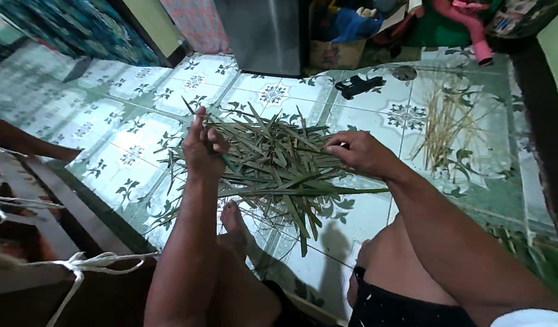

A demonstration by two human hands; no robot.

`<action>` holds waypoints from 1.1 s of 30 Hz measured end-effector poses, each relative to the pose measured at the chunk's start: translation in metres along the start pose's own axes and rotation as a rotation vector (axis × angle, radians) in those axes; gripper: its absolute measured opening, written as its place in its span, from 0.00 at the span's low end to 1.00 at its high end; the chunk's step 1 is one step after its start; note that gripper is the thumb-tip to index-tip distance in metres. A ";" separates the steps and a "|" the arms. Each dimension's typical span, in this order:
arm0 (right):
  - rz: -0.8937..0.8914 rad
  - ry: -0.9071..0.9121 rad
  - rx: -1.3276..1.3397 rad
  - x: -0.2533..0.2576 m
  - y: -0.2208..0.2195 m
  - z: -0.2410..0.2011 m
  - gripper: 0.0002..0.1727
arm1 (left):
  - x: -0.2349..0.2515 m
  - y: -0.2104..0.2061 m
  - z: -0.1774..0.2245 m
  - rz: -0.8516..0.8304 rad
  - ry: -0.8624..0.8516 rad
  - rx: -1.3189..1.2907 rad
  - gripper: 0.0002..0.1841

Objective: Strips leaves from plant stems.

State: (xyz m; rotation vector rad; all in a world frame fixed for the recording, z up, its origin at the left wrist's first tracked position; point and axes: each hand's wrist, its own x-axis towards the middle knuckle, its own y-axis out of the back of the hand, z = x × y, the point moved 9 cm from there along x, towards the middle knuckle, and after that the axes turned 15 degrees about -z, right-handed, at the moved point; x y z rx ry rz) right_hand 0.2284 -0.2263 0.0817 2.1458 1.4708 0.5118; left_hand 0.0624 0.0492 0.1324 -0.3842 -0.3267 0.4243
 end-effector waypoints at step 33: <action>-0.157 0.082 0.326 0.007 -0.038 -0.020 0.13 | -0.030 -0.106 -0.098 -0.430 0.475 0.302 0.21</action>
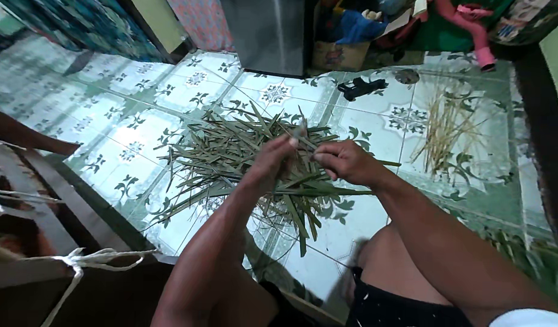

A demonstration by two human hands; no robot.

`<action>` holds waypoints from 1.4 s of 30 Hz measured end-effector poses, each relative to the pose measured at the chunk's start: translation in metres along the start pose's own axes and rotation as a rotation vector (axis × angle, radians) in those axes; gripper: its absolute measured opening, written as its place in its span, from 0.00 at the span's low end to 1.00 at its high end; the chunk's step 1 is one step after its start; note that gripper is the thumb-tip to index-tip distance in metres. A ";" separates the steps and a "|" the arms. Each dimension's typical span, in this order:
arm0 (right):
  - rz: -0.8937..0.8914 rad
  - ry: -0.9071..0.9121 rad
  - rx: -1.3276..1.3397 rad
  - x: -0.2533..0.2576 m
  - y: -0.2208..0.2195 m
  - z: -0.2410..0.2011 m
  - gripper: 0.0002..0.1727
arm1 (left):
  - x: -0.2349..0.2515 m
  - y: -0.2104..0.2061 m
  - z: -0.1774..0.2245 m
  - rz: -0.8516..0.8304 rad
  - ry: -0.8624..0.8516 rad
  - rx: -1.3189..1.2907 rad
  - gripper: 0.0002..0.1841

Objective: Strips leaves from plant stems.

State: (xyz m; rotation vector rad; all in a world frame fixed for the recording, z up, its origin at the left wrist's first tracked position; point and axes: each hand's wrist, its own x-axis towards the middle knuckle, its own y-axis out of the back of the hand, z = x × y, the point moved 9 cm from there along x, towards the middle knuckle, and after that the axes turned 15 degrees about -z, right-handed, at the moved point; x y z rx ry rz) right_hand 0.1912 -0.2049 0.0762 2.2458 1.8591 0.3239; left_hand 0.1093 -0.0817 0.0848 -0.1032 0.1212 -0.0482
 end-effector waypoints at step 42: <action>0.146 -0.314 -0.320 -0.046 0.049 0.043 0.13 | -0.114 0.145 0.037 0.607 -0.273 0.030 0.19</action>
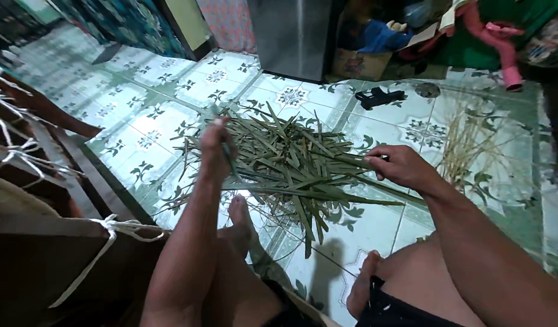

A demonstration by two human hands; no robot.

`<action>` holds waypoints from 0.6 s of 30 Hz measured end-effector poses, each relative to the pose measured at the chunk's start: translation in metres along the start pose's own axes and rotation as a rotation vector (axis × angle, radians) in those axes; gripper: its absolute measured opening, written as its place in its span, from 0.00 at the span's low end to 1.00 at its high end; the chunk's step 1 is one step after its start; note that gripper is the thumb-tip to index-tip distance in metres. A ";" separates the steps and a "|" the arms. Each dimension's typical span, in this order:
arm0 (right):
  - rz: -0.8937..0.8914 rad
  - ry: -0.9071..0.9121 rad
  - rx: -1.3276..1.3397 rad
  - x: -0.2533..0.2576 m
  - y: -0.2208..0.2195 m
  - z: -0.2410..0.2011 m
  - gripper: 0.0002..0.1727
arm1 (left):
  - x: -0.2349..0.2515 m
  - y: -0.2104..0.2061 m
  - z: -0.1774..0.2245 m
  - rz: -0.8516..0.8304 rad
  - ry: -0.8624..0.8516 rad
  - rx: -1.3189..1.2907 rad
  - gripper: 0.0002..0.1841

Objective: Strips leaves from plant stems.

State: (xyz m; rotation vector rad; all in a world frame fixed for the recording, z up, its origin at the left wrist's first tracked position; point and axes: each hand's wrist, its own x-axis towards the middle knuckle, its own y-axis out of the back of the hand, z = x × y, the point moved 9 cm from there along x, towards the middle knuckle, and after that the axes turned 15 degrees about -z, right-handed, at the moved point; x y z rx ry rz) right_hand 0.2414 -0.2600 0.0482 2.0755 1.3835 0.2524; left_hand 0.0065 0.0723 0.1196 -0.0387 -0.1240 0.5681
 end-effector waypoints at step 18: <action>0.049 0.273 -0.030 0.010 -0.008 -0.034 0.11 | 0.020 -0.072 -0.012 -0.312 0.057 -0.113 0.20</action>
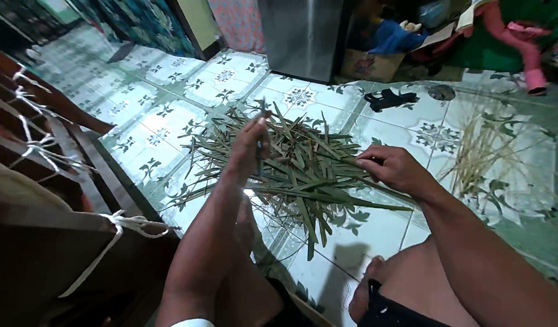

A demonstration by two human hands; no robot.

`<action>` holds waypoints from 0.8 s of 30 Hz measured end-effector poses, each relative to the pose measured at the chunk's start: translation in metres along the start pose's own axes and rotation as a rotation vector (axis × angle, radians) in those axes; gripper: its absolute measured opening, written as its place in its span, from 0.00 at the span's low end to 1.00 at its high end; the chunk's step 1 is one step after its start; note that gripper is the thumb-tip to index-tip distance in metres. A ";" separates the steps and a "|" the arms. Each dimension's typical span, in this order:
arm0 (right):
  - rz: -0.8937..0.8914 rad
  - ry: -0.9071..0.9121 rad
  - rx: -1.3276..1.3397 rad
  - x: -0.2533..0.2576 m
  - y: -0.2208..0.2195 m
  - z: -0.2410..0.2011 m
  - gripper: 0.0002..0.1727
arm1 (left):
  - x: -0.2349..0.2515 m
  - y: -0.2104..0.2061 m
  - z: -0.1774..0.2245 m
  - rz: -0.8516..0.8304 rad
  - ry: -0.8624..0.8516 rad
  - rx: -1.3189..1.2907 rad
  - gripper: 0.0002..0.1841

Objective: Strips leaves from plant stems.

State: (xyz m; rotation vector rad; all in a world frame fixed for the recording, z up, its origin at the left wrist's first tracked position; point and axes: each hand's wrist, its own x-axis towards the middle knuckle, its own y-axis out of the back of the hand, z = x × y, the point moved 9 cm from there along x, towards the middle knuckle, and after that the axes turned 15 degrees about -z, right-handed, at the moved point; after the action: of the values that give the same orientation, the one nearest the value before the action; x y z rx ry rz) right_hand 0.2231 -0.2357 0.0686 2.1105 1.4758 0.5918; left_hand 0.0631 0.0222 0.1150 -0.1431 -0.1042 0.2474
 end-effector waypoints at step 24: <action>-0.063 -0.015 0.233 0.021 -0.026 -0.025 0.10 | 0.008 -0.066 -0.029 -0.089 0.161 0.039 0.18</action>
State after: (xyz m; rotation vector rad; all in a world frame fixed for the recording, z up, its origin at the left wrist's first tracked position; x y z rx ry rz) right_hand 0.1961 -0.2050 0.0736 2.2255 1.6648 0.3956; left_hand 0.0903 -0.0430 0.0972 -0.1192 0.0546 0.1487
